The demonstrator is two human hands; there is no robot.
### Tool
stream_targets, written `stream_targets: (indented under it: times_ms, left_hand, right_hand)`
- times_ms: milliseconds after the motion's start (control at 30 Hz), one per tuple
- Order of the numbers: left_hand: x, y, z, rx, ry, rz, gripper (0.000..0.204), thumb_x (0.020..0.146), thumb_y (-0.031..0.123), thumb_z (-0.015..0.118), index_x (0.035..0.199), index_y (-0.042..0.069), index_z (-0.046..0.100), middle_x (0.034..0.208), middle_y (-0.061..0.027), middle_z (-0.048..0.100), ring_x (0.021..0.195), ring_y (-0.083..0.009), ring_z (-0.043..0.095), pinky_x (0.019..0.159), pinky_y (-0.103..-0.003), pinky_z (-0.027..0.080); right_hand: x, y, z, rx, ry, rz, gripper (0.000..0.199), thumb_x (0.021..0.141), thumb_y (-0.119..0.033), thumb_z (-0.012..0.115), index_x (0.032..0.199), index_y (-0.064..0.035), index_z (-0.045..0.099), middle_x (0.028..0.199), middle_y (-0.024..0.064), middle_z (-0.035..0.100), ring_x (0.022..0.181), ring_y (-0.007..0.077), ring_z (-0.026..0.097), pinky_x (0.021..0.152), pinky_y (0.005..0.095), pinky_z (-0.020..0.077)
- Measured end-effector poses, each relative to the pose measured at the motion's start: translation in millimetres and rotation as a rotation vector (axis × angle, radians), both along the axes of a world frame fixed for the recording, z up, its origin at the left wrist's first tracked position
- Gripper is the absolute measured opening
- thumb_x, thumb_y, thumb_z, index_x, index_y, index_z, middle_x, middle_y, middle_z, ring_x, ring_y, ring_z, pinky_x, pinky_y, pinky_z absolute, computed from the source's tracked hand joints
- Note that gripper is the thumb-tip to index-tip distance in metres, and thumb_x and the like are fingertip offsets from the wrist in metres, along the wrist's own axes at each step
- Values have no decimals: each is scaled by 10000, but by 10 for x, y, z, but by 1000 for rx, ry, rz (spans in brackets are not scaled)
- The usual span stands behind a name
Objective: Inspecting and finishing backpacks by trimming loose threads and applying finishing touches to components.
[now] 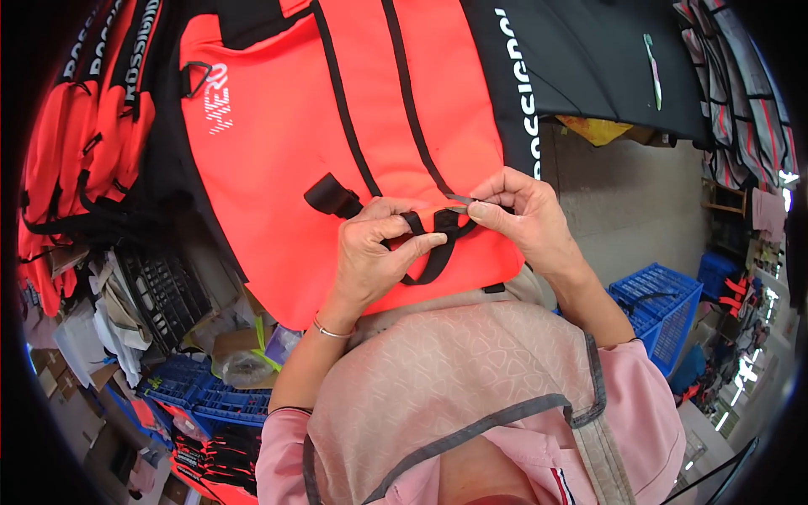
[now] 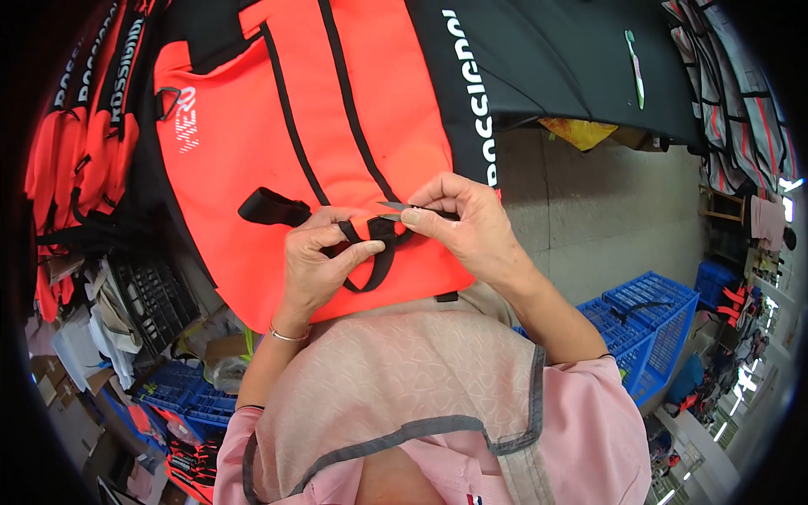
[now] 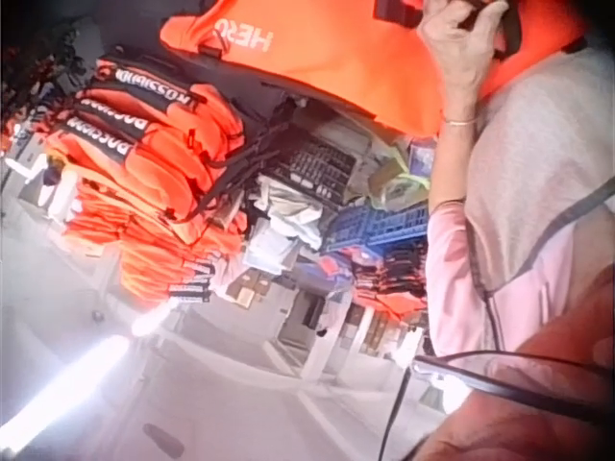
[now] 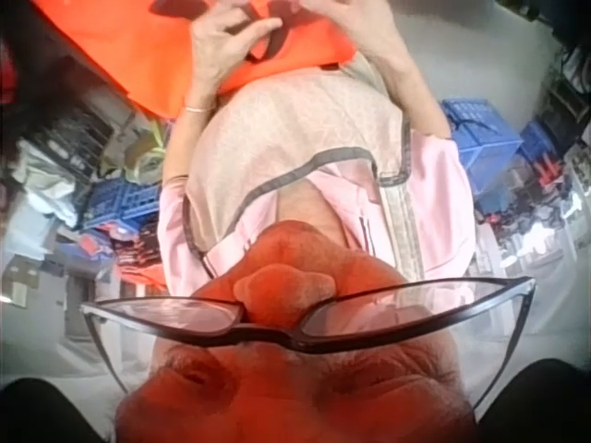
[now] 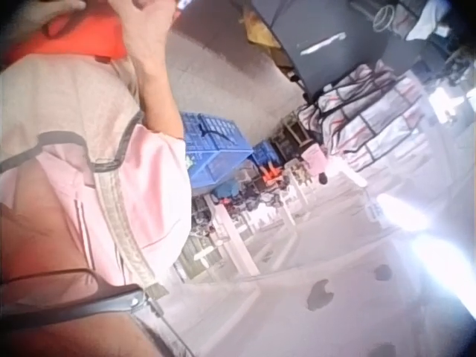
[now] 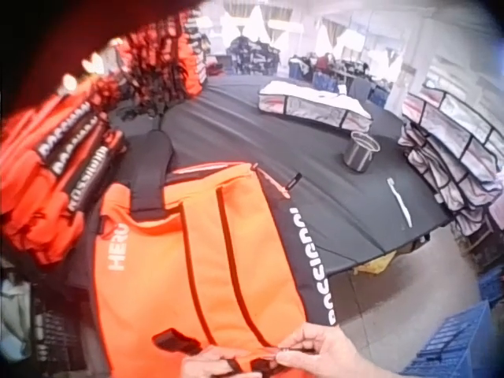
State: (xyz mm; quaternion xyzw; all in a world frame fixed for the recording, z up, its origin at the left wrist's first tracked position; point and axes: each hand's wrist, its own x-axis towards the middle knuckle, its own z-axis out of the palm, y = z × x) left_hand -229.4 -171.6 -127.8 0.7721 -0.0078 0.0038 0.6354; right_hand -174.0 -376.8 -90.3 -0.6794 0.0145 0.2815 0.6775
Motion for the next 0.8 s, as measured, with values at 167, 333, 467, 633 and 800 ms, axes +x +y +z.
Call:
stream_targets:
  times_ms: [167,333,467,633,800]
  left_hand:
    - [141,27,150,-35,59,-56,192,706,79,844,743,-35,694,862,-100,700,770,-157,631,668,-288,499]
    - [171,10,126,36,69,-108,171,721,73,831,801,-28,718,803,-84,679,747,-156,630,663,-281,498]
    - [201,-42,168,91,62,-115,178,721,50,825,874,0,748,822,-73,679,757,-139,624,683,-269,497]
    - [170,-68,161,22,81,-93,203,728,33,821,919,15,754,857,-48,674,792,-123,610,710,-258,489]
    - [184,-93,124,-29,83,-83,195,748,40,812,932,18,750,850,-42,664,788,-119,602,713,-251,481]
  right_hand:
    - [84,-137,-25,221,291,-47,117,866,-89,723,940,-35,650,820,8,669,729,29,588,661,186,459]
    - [87,-135,18,212,256,-67,126,871,-85,721,950,-19,648,812,37,695,745,54,622,691,204,494]
    - [134,-143,16,-8,19,-41,110,878,-83,710,947,-24,648,818,25,682,741,45,609,687,198,484]
    - [137,-201,-81,228,246,-54,129,880,-117,719,942,-35,641,786,-5,647,688,24,568,625,176,447]
    - [129,-259,-182,399,426,-60,145,884,-158,723,938,-54,638,701,-20,589,561,33,493,482,174,353]
